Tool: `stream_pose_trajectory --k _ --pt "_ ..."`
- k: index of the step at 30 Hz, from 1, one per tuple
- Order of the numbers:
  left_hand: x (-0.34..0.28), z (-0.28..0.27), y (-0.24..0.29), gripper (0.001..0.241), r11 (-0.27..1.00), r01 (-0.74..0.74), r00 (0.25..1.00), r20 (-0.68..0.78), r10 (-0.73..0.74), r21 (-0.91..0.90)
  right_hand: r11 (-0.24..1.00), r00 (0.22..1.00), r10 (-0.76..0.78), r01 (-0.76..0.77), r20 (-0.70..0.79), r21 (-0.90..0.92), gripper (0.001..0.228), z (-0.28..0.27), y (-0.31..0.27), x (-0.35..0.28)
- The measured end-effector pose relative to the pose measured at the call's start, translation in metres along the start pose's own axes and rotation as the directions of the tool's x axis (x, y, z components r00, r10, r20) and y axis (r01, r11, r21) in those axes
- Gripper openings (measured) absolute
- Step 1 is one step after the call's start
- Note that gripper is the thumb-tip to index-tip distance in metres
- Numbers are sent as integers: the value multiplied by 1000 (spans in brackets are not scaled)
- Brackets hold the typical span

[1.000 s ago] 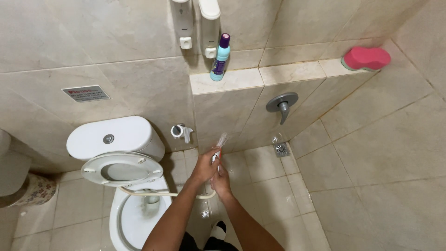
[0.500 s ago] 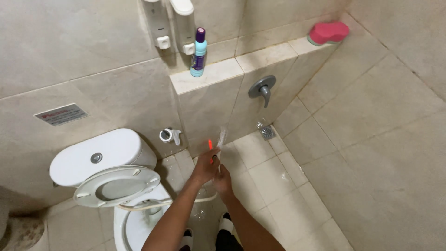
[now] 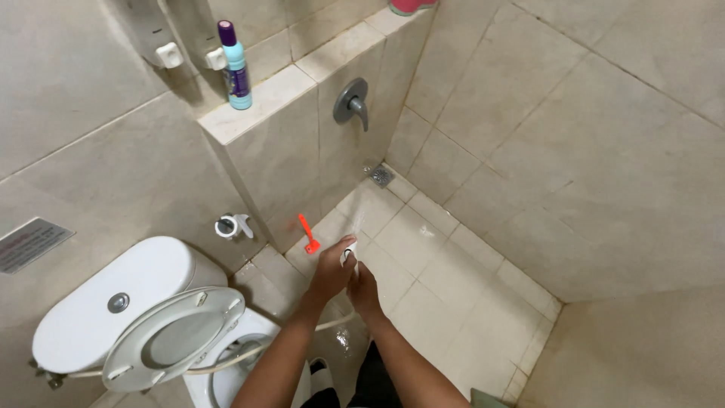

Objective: The person uses a handheld bidet sprayer to rinse the bathroom floor, walls, and toilet bowl. They direct the water stream across the tiled surfaces and into the toilet, then place the sprayer back in its holder.

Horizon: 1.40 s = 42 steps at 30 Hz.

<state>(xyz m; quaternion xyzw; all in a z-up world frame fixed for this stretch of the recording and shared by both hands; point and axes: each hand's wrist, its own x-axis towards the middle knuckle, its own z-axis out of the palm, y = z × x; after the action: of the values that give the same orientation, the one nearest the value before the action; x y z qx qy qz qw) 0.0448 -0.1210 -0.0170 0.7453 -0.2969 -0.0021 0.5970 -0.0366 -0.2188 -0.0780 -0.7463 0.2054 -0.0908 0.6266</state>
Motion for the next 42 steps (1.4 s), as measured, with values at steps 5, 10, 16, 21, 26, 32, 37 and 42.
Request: stream_pose_trajectory --k 5,10,16,21,26,32,37,42 --pt "-18 7 16 40 997 59 996 75 -55 -45 993 999 37 -32 -36 116 20 -10 -18 -37" --pt "-35 17 35 41 996 73 990 128 -66 -52 975 990 105 -85 -90 206 29 -16 -22 -65" --pt "-59 37 57 40 989 137 978 166 -126 -61 912 966 253 -221 -50 344 20 -32 -31 -102" --pt "-89 58 66 41 994 92 970 231 -75 -66 940 959 251 -207 -136 272 24 -48 -43 -146" --pt "-129 70 100 43 994 99 951 297 -84 -37 888 939 315 -240 -139 393 26 -61 -32 -196" --pt "-182 75 134 42 998 59 936 350 -46 -25 881 946 252 -138 -203 453 24 -62 3 -253" --pt "-210 72 165 43 997 74 916 395 -62 -13 882 906 346 -226 -243 413 24 -65 -10 -291" --pt "-229 79 157 43 999 15 918 397 2 -38 884 921 297 -165 -251 437 20 -64 20 -305"
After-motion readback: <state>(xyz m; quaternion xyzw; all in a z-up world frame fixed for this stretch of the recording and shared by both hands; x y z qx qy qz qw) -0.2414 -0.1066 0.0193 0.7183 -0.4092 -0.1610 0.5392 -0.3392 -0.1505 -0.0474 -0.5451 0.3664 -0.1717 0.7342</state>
